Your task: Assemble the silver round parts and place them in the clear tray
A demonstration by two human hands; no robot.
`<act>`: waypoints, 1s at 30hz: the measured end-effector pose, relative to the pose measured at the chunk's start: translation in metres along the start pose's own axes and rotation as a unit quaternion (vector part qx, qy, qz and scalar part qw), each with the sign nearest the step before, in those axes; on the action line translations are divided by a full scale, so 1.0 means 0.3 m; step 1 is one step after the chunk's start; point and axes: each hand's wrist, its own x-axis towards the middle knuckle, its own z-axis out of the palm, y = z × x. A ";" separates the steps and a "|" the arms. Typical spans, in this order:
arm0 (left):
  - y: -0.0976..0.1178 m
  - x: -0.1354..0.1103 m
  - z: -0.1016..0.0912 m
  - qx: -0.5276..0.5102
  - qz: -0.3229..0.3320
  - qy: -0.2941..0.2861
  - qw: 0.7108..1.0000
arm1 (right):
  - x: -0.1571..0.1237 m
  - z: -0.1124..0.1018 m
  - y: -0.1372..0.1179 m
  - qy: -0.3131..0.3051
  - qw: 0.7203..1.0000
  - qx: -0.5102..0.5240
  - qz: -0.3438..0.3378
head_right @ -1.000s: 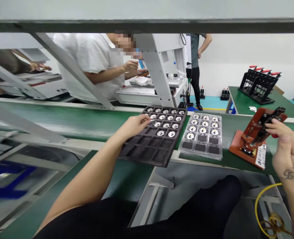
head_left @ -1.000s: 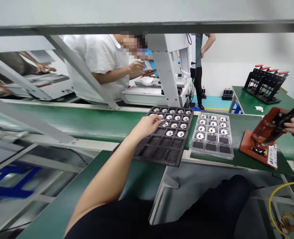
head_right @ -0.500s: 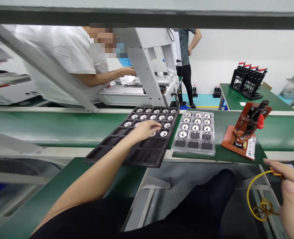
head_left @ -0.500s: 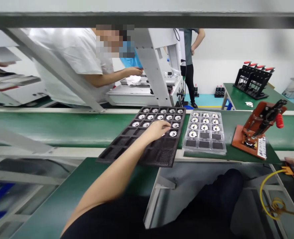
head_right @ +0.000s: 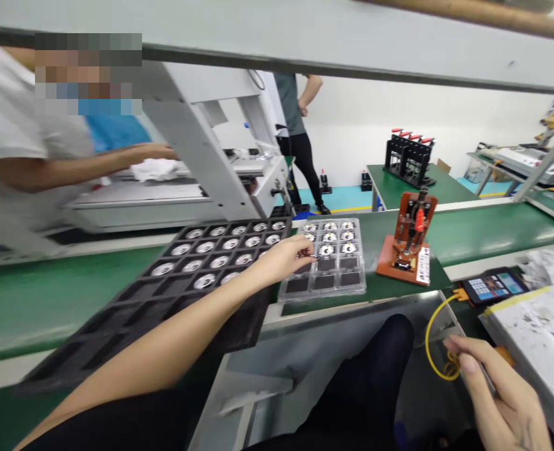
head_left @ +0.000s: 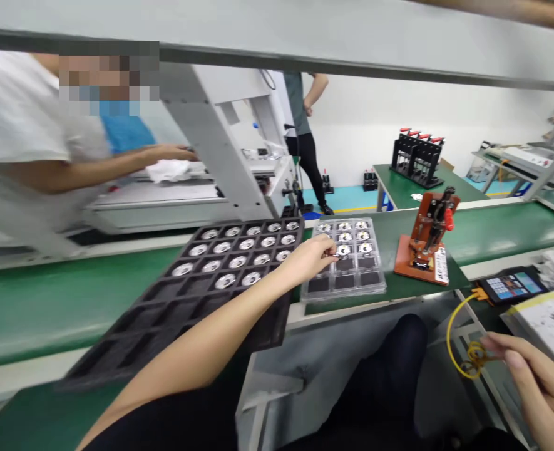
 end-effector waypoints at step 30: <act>1.422 0.468 0.475 -0.241 0.552 -0.167 0.780 | -0.216 -0.430 0.003 0.283 0.939 -0.078 0.179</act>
